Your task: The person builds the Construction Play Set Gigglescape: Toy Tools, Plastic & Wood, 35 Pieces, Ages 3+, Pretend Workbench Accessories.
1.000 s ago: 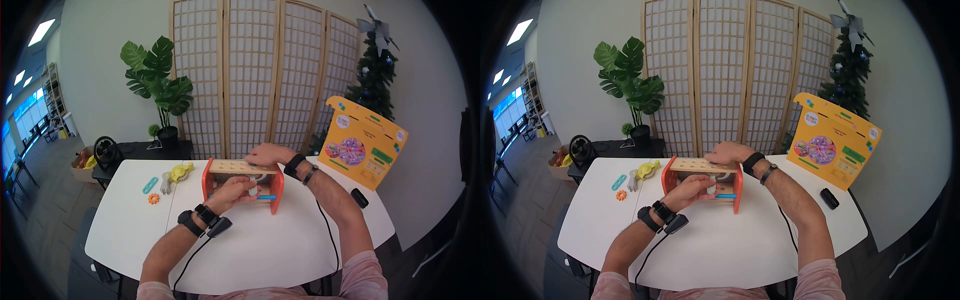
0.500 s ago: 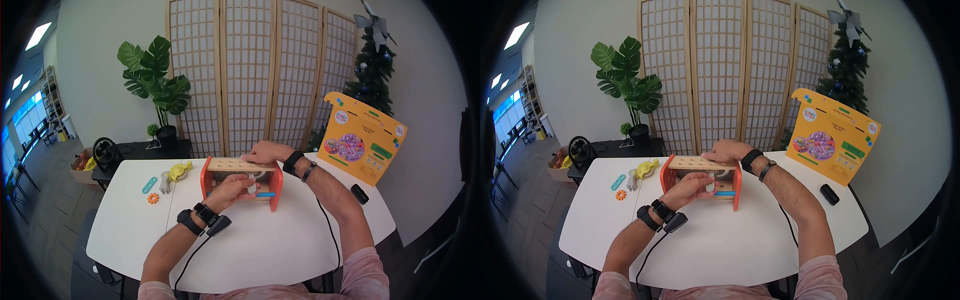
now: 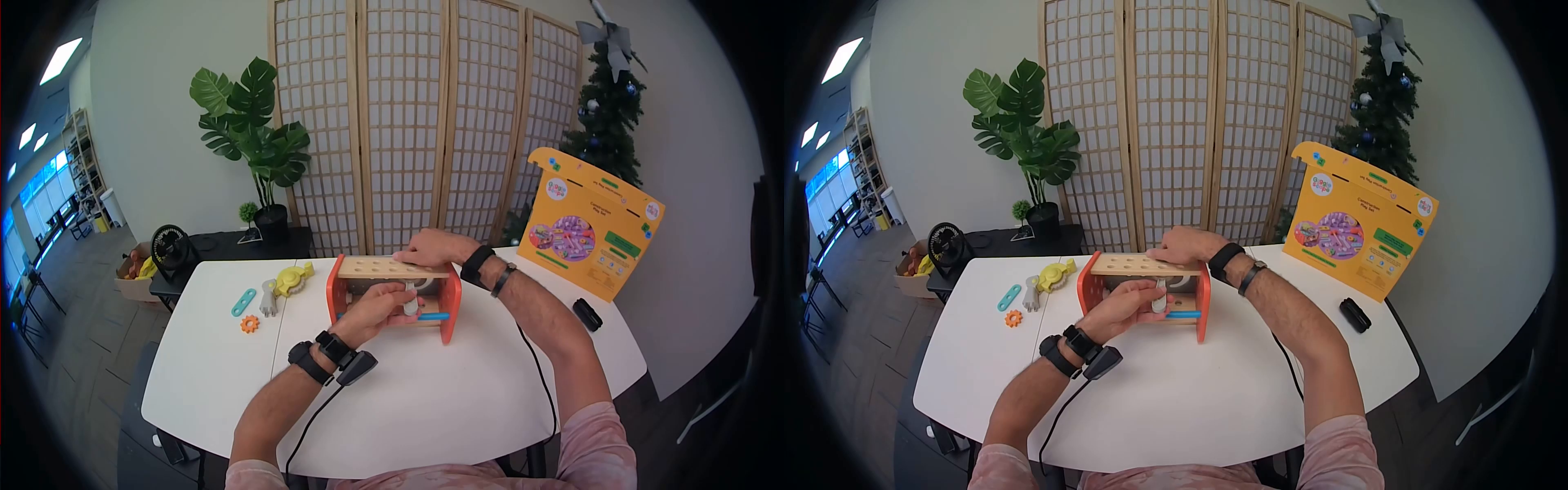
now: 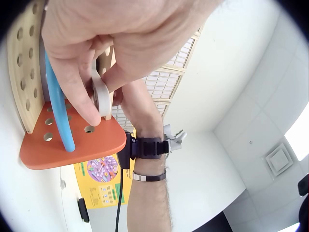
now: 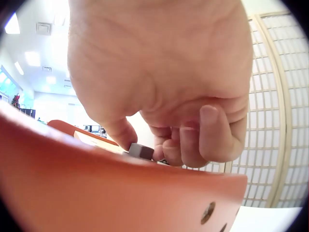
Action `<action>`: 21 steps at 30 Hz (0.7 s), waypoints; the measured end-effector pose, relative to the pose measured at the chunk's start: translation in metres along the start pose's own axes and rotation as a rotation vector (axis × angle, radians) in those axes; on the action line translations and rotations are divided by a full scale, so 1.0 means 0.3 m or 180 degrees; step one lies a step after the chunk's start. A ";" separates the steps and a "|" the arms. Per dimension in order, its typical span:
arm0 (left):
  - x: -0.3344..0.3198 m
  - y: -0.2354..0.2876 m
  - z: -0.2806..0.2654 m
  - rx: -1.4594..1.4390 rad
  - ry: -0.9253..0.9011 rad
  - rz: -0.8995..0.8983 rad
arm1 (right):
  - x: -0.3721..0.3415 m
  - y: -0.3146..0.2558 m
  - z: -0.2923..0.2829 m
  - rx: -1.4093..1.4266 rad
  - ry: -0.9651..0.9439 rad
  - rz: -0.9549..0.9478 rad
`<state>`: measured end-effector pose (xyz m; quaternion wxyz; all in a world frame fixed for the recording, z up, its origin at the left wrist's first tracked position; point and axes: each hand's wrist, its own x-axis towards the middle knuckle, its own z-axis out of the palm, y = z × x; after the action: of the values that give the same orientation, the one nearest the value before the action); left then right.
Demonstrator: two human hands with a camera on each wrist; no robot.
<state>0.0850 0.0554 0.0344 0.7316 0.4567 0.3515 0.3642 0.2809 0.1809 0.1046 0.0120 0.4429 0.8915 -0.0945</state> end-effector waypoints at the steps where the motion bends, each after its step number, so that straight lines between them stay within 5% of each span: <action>1: -0.005 0.004 0.005 0.0015 0.0010 0.0004 | -0.006 -0.005 -0.004 0.0000 0.0001 -0.0001; 16: -0.003 0.000 0.001 0.0069 0.0004 0.0013 | -0.002 0.014 0.011 0.0323 0.0104 -0.0201; 21: -0.007 0.003 0.002 0.0061 0.0001 0.0025 | -0.033 -0.025 -0.020 0.0178 0.0113 0.0281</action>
<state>0.0844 0.0536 0.0357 0.7258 0.4650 0.3532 0.3637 0.2813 0.1695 0.1126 -0.0121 0.4837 0.8681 -0.1108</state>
